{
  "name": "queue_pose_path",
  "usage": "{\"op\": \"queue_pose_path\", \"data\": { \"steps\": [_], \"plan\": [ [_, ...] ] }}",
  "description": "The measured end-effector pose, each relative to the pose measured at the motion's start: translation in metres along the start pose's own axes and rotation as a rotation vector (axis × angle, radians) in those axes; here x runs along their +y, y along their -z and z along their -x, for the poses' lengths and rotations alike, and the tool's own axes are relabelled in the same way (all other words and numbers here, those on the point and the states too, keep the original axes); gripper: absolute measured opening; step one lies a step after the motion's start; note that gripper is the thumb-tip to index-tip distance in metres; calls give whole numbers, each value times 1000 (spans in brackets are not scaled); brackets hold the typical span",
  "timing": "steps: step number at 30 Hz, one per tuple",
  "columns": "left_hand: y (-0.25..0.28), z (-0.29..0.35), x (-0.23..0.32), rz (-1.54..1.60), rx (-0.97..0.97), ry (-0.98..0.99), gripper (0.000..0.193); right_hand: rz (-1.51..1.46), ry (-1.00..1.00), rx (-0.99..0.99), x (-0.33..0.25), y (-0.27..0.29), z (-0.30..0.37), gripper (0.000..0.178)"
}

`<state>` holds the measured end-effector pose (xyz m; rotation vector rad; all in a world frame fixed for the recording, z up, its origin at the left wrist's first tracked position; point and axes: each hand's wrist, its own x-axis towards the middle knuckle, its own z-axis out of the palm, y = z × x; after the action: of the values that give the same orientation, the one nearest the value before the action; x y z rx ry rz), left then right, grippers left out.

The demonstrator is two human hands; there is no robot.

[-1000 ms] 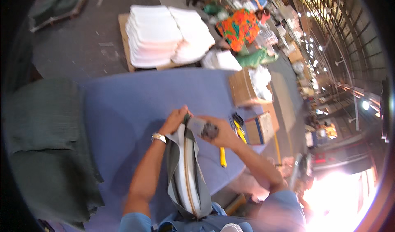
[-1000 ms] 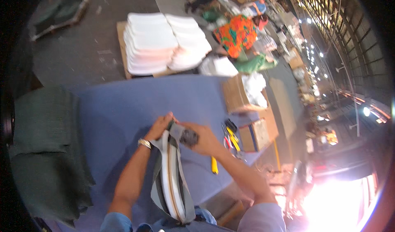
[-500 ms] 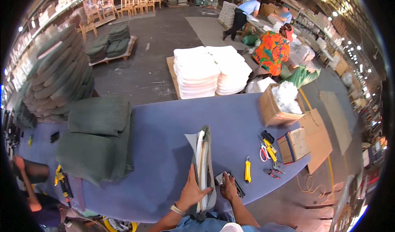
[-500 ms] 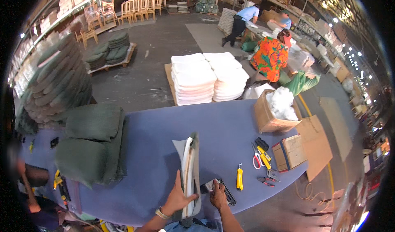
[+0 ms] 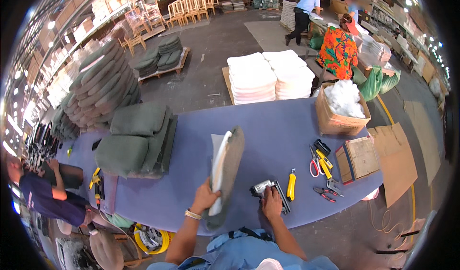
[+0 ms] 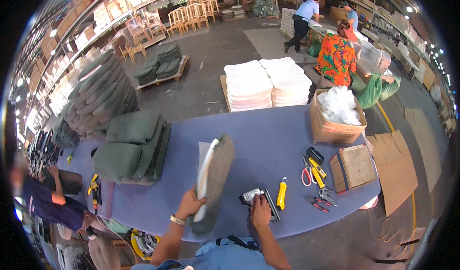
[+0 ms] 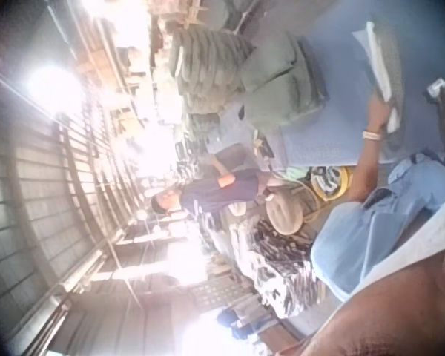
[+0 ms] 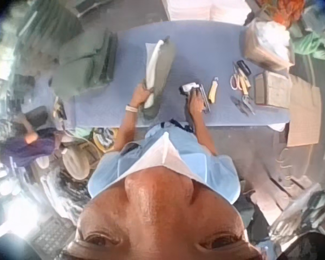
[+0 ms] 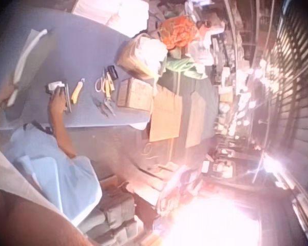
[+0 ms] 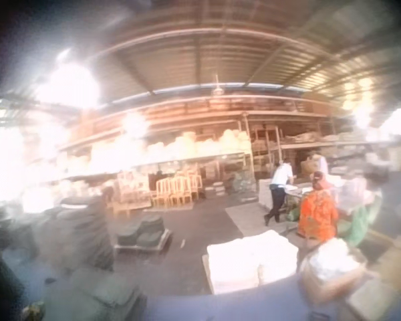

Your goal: The person wraps green fabric around a foam cushion, trims excess fabric with a utility knife, and secures the fabric using a staple gun. The process is repeated for multiple cushions on a workbench in a workshop.

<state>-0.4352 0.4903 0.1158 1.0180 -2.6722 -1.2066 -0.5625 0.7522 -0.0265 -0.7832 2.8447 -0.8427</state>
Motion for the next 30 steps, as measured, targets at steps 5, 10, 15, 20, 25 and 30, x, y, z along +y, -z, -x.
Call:
{"op": "queue_pose_path", "data": {
  "steps": [5, 10, 15, 20, 25, 30],
  "plan": [
    [41, 65, -4, -67, -1, 49, 75, 28, 103, -116, 24, -2, 13, 77],
    [53, 140, -30, -196, -112, 14, 71, 34, 145, -91, 28, -13, 15, 83],
    [33, 177, -28, 4, -102, 177, 76, 20, 119, -128, 27, -12, 15, 78],
    [11, 174, -31, -18, -154, 65, 87, 14, 135, -115, 24, -9, 12, 76],
    [13, 169, -36, 7, -171, 45, 91, 30, 85, -140, 21, -10, 10, 75],
    [8, 172, -27, -7, -194, 152, 92, 86, 83, -137, 20, -13, 14, 75]
  ]
}}
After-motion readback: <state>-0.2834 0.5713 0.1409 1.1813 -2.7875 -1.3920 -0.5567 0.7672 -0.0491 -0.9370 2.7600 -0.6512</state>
